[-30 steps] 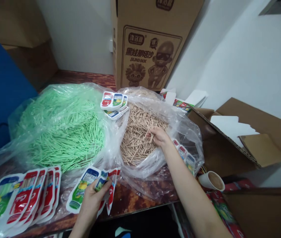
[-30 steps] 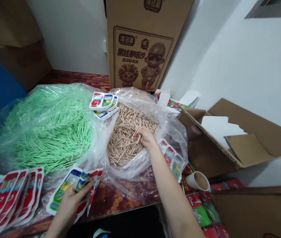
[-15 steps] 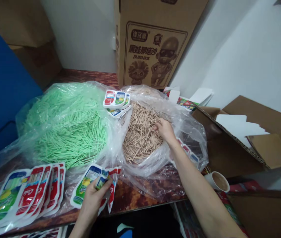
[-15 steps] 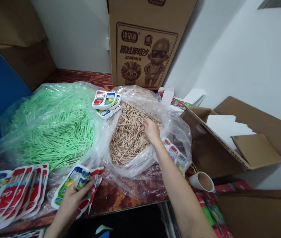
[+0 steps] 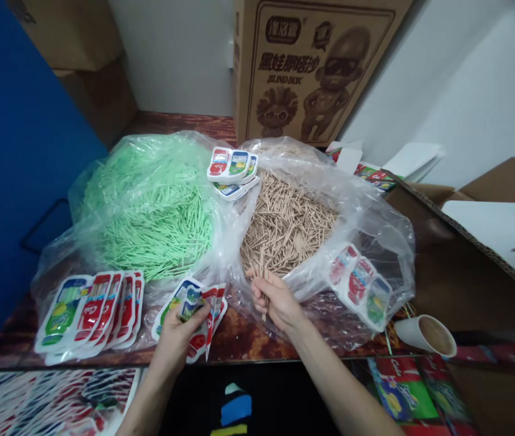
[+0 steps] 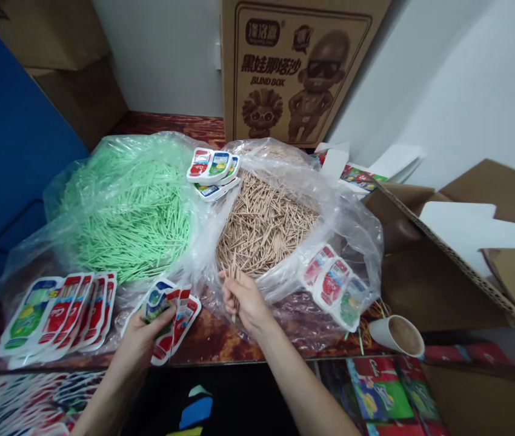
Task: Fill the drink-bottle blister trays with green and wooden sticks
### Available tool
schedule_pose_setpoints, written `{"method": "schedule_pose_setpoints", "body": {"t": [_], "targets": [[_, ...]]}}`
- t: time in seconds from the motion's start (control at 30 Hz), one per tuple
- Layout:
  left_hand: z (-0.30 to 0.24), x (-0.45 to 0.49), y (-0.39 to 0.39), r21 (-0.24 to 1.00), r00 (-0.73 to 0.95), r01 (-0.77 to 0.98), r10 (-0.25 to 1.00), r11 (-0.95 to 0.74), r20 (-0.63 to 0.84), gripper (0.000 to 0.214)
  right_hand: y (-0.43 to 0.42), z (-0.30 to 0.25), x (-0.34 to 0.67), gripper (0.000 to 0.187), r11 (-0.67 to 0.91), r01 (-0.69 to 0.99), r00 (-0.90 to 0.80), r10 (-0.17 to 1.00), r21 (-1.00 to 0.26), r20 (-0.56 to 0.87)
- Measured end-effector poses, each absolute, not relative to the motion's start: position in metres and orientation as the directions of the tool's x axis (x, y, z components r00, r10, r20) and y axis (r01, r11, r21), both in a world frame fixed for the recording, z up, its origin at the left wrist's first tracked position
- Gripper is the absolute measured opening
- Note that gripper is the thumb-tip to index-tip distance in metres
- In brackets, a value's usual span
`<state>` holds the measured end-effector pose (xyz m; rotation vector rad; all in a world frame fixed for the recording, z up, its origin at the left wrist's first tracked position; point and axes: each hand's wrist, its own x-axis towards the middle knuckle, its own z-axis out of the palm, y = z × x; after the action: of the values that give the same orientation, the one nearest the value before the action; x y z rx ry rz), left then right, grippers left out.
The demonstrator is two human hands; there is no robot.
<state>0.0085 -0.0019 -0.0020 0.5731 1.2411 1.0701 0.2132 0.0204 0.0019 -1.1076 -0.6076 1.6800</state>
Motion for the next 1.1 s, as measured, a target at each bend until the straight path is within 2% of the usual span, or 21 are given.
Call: {"method": "schedule_pose_setpoints", "body": {"t": [0.13,0.23,0.3,0.37,0.43,0.5,0.6,0.7,0.77,0.93,1.1], "targets": [[-0.006,0.006,-0.003,0.814,-0.037,-0.392,0.876,0.43,-0.481,0.034,0.015,-0.005,0.208,0.026,-0.313,-0.437,-0.008,0.939,-0.843,-0.344],[-0.01,0.006,-0.004,0.815,-0.027,-0.389,0.879,0.43,-0.477,0.032,0.015,0.013,0.218,0.017,-0.12,-0.372,0.123,0.977,-0.92,-0.177],[-0.011,0.008,-0.005,0.824,-0.038,-0.374,0.88,0.426,-0.473,0.03,0.008,0.02,0.223,0.01,0.027,-0.224,0.19,0.982,-0.974,-0.017],[-0.012,0.01,-0.005,0.827,-0.038,-0.36,0.879,0.432,-0.475,0.028,-0.007,0.015,0.224,0.008,0.092,-0.005,0.19,0.978,-0.996,0.089],[-0.012,0.013,-0.004,0.822,-0.018,-0.353,0.875,0.447,-0.483,0.027,-0.024,0.0,0.22,0.01,0.09,0.174,0.171,0.978,-0.981,0.12],[-0.012,0.015,-0.004,0.817,0.001,-0.348,0.872,0.46,-0.49,0.027,-0.038,-0.019,0.215,0.011,0.064,0.25,0.167,0.98,-0.966,0.108],[-0.009,0.017,-0.004,0.824,-0.006,-0.338,0.874,0.455,-0.486,0.027,-0.045,-0.032,0.208,0.011,0.028,0.232,0.194,0.978,-0.972,0.075],[-0.008,0.016,-0.005,0.83,-0.016,-0.336,0.879,0.445,-0.477,0.027,-0.041,-0.027,0.206,0.033,0.044,0.143,0.178,0.981,-0.989,0.07],[-0.008,0.016,-0.006,0.83,-0.013,-0.332,0.878,0.448,-0.479,0.028,-0.038,-0.022,0.206,0.041,0.07,0.105,0.163,0.983,-0.992,0.087],[-0.011,0.017,-0.011,0.835,-0.005,-0.309,0.877,0.456,-0.481,0.027,-0.039,-0.024,0.211,0.013,0.081,0.187,0.093,0.991,-0.979,0.1],[-0.009,0.019,-0.009,0.83,-0.007,-0.32,0.875,0.457,-0.484,0.03,-0.045,-0.026,0.211,0.014,0.1,0.216,0.096,0.988,-0.971,0.123]]}}
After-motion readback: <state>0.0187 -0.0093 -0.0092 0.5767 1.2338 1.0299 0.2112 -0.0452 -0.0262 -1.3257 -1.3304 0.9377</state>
